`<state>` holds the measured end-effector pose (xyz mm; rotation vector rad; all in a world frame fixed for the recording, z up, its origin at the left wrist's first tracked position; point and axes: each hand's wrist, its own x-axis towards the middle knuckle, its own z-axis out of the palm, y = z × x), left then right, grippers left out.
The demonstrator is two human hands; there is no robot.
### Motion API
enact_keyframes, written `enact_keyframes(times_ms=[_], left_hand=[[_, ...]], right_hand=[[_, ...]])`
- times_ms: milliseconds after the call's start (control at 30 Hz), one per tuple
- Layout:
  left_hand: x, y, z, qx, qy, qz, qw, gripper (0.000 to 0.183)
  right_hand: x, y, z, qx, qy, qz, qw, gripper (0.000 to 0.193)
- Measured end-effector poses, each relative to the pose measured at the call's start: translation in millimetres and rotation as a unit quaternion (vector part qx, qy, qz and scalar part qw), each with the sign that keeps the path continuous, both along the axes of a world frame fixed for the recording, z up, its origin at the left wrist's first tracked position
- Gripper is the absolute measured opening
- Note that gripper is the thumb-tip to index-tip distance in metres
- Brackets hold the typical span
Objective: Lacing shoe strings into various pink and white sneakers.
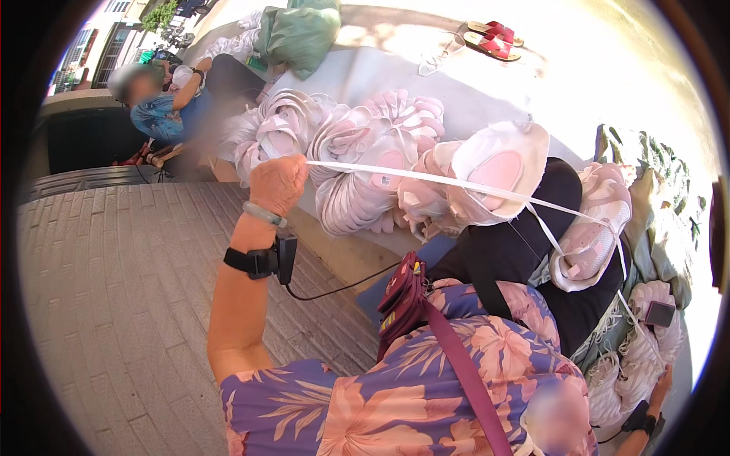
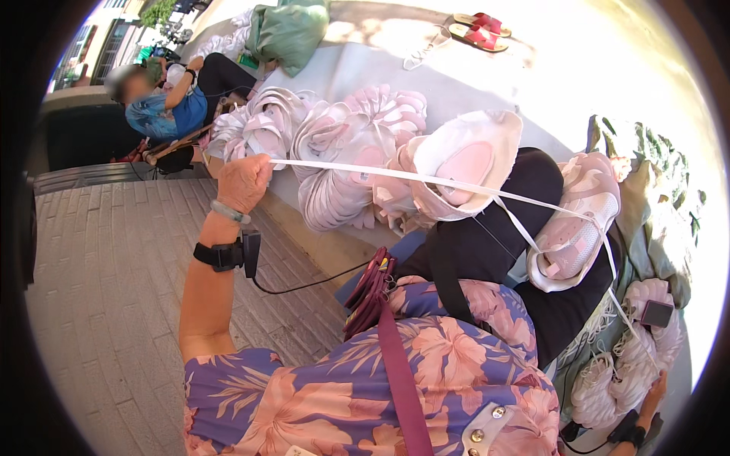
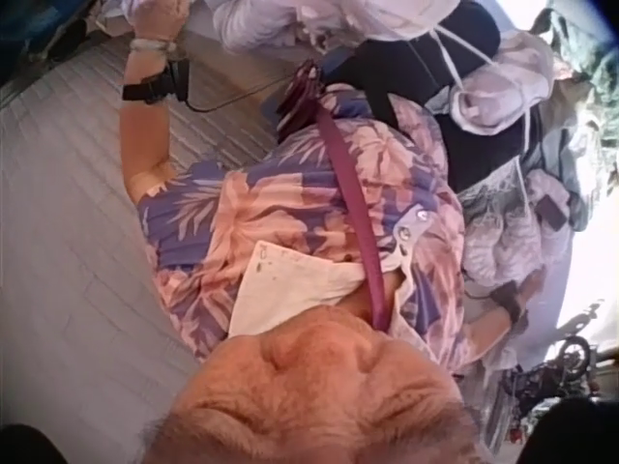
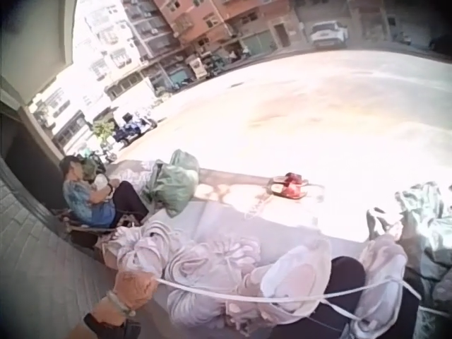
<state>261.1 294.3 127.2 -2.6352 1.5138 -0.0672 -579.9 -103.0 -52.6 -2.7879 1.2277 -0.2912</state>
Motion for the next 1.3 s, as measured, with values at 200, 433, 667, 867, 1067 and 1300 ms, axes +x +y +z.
enact_keyframes(times_ms=[200, 433, 667, 867, 1067, 1300], left_hand=[[-64, 33, 29, 0.054, -0.016, 0.034, 0.998, 0.021], [-70, -11, 59, 0.051, -0.064, 0.012, 0.997, 0.019], [-39, -84, 32, -0.088, -0.057, -0.027, 0.994, 0.023], [-86, -209, 10, -0.038, 0.434, 0.138, 0.889, 0.031], [-191, -257, -49, 0.309, 0.557, -0.084, 0.766, 0.034], [-246, -257, -121, -0.071, 0.479, -0.321, 0.814, 0.035]], right_hand=[[-11, -42, -51, 0.051, -0.019, 0.025, 0.998, 0.016], [2, -75, -90, 0.071, -0.054, 0.022, 0.996, 0.015], [43, -6, -72, 0.16, -0.127, -0.081, 0.976, 0.017], [142, 124, 13, 0.623, -0.401, -0.421, 0.523, 0.011], [226, 170, 45, 0.681, -0.443, -0.418, 0.407, 0.014], [297, 154, 64, 0.685, -0.532, -0.287, 0.407, 0.015]])
